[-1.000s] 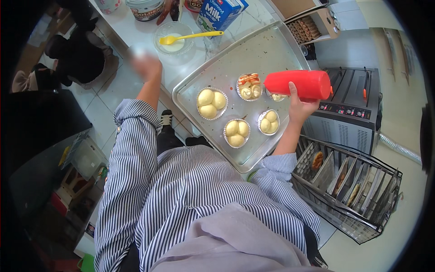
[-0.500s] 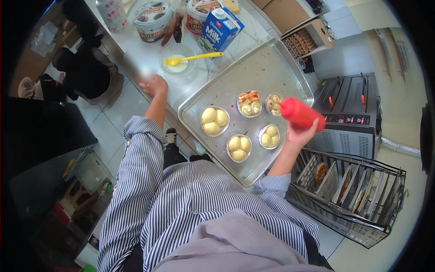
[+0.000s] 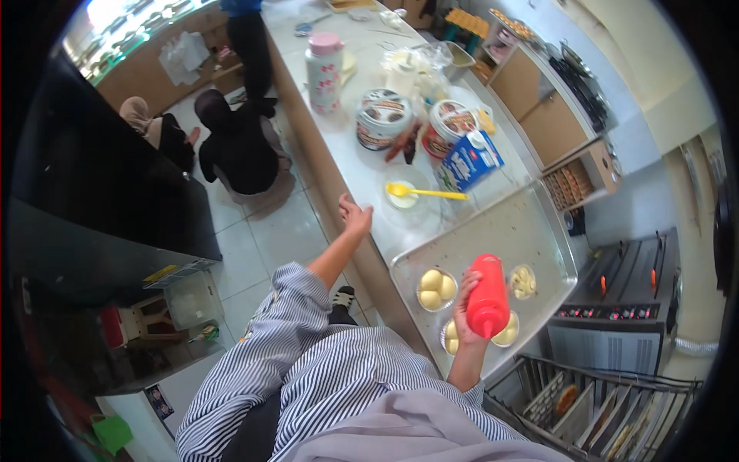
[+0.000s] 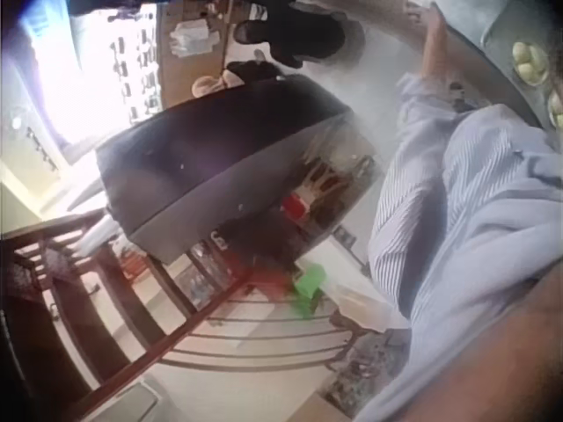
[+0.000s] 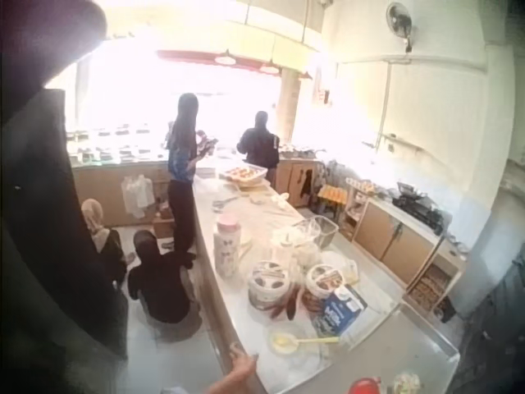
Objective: The person prepares bread rolls by squeezing sauce from a red bottle and a white bottle onto dough pieces on a tray. The person also handles a package of ketchup and replaces caps on the bottles.
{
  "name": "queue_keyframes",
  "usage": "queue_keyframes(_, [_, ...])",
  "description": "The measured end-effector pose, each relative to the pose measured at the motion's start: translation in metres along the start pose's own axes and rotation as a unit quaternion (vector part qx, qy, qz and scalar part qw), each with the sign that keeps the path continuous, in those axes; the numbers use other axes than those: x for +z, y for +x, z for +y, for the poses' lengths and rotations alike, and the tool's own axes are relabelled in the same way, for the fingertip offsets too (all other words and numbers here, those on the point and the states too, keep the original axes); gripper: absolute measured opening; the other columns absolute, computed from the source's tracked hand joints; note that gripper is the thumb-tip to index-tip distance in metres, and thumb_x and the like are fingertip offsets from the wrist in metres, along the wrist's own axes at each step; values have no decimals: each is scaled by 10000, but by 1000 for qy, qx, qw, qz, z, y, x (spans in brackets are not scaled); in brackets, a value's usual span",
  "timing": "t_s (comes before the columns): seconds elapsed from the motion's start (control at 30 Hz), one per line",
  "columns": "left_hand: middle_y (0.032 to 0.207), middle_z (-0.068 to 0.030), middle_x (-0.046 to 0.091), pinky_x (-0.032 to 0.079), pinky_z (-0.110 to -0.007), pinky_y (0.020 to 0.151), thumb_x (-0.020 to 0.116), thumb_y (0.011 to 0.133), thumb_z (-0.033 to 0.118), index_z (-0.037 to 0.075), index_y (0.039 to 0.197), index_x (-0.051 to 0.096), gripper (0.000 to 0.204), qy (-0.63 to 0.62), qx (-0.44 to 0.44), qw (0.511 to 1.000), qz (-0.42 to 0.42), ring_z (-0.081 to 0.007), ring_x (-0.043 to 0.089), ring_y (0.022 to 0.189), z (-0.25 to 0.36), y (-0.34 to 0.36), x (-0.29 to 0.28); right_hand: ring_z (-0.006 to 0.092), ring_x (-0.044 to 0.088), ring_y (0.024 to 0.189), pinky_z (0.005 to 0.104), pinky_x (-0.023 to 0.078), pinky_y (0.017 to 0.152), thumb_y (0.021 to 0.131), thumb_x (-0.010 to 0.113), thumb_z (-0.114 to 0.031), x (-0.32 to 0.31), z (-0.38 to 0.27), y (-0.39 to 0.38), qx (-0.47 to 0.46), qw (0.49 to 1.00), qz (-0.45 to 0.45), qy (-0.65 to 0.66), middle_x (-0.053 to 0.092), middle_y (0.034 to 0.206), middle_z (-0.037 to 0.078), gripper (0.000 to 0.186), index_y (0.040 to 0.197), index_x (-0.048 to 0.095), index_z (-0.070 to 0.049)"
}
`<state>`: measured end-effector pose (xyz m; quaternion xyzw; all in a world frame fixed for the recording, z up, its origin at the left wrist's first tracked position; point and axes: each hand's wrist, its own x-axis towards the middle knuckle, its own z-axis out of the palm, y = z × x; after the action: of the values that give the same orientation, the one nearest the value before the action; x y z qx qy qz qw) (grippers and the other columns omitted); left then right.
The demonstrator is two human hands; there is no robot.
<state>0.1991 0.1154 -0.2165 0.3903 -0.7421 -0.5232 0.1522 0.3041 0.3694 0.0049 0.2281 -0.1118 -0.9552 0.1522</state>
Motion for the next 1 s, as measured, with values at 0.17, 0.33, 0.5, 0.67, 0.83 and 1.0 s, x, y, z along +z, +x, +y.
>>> queue_keyframes(0.17, [1312, -174, 284, 285, -420, 989, 756, 649, 374, 48, 1303, 181, 931, -300, 290, 865, -278, -295, 322, 1227, 112, -97, -128, 227, 484, 1065, 327, 467, 878, 813, 603, -434, -18, 64, 15, 129, 990, -20, -57, 471, 1122, 152, 625, 1237, 377, -34])
queue_keyframes(0.33, [1193, -175, 485, 358, -446, 951, 832, 530, 373, 41, 1196, 402, 860, -141, 557, 744, -341, -314, 486, 1112, 148, -104, -187, 257, 503, 1083, 381, 422, 943, 921, 335, -485, -32, 121, 26, 160, 932, -2, -326, 486, 1184, 140, 551, 1274, 349, -62])
queue_keyframes(0.5, [1065, -147, 569, 457, -416, 846, 819, 562, 259, 30, 1113, 469, 692, -142, 559, 764, -288, -302, 577, 969, 140, -97, -198, 225, 445, 1167, 392, 420, 936, 945, 297, -440, -43, 134, 44, 308, 925, -86, -205, 424, 1273, 111, 484, 1328, 292, -144])
queue_keyframes(0.67, [989, -116, 593, 483, -359, 808, 793, 589, 158, 19, 1080, 479, 599, -374, 342, 837, -206, -233, 590, 931, 137, -87, -193, 269, 452, 1162, 406, 393, 940, 944, 336, -385, -26, 136, 24, 257, 776, -102, -567, 404, 1306, 144, 469, 1356, 261, -175])
queue_keyframes(0.83, [975, -99, 585, 478, -303, 794, 764, 593, 99, 22, 1069, 482, 558, -270, 388, 875, -101, -177, 580, 893, 153, -39, -168, 326, 518, 1077, 417, 379, 946, 923, 379, -283, -22, 105, 20, 202, 884, -65, -417, 470, 1223, 223, 486, 1358, 250, -109])
queue_keyframes(1.0, [957, -87, 583, 475, -293, 787, 783, 584, 97, 25, 1069, 483, 574, -269, 322, 902, -96, -162, 575, 861, 157, 1, -117, 320, 580, 945, 431, 414, 902, 911, 383, -237, -16, 64, 0, 100, 923, -90, -359, 568, 1060, 225, 423, 1282, 353, -36])
